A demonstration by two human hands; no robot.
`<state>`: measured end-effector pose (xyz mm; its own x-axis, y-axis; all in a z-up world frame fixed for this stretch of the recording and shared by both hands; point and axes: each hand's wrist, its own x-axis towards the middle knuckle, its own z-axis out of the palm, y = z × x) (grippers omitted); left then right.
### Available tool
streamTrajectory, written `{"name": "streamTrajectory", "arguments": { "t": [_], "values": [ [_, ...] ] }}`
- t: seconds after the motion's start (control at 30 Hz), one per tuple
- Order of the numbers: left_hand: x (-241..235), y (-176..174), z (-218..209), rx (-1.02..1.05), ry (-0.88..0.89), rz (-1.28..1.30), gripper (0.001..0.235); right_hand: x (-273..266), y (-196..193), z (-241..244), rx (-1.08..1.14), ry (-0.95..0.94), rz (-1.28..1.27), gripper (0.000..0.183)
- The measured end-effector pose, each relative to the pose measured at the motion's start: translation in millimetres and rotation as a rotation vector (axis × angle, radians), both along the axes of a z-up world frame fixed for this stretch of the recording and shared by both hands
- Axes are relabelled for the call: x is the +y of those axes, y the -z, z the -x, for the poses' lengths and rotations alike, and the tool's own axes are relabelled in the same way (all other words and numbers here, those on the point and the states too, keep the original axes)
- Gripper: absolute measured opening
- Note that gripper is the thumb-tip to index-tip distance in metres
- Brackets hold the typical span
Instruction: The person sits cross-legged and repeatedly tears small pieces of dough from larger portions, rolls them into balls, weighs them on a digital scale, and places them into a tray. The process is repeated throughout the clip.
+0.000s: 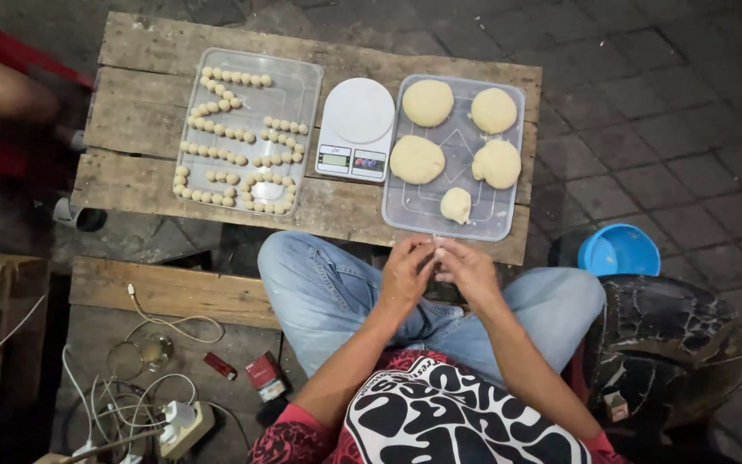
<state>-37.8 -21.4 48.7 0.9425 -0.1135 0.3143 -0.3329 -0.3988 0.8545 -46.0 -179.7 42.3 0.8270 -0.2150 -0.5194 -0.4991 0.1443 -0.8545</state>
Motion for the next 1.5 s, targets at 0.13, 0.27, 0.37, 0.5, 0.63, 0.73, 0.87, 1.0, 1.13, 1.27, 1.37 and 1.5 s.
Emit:
{"name": "streamTrajectory", "arguments": {
  "t": [0.13,0.27,0.37,0.5,0.63,0.73,0.87,1.0,1.13,1.27,1.37,1.5],
  "values": [
    [8.5,-9.2,-6.9,0.170,-0.021,0.033,0.015,3.3,-24.6,4.1,0.088,-0.024,-0.232,0.048],
    [12.3,-16.4,-36.0,0.567,-0.246,0.175,0.018,6.8,-62.3,3.4,0.069,0.079,-0.260,0.048],
    [33.4,9.0,-87.7,0.443,-0.366,0.139,0.013,-11.0,-59.6,8.2,0.046,0.085,-0.183,0.046],
    [48.6,-15.4,-167.9,0.273,-0.372,0.092,0.010,-35.9,-56.6,23.0,0.067,0.114,-0.145,0.042],
    [59.3,33.6,-252.8,0.001,-0.329,-0.109,0.007,-58.1,-53.1,45.4,0.083,0.191,-0.125,0.043],
    [63.5,49.7,-282.2,-0.069,-0.308,-0.352,0.012,-68.2,-53.5,62.0,0.111,0.240,-0.120,0.041],
    [63.7,52.9,-284.6,-0.063,-0.255,-0.498,0.027,-74.9,-41.5,80.0,0.133,0.256,-0.134,0.040],
    [64.4,11.3,-235.8,-0.043,-0.285,-0.387,0.035,-72.6,-25.4,82.1,0.126,0.239,-0.140,0.039],
    [67.3,0.7,-157.9,0.148,-0.346,-0.068,0.008,-63.5,-3.7,62.9,0.076,0.150,0.191,0.026],
    [61.1,4.4,-37.8,0.178,-0.158,-0.318,0.033,-60.2,4.2,33.6,0.041,-0.038,0.522,0.019],
    [54.0,64.7,32.8,0.141,0.030,-0.334,0.021,-50.9,15.7,13.8,-0.008,-0.064,0.479,0.020],
    [52.8,75.7,57.9,0.187,0.105,-0.346,0.016,-34.5,9.5,-5.8,0.022,-0.108,0.336,0.029]
  ]
}}
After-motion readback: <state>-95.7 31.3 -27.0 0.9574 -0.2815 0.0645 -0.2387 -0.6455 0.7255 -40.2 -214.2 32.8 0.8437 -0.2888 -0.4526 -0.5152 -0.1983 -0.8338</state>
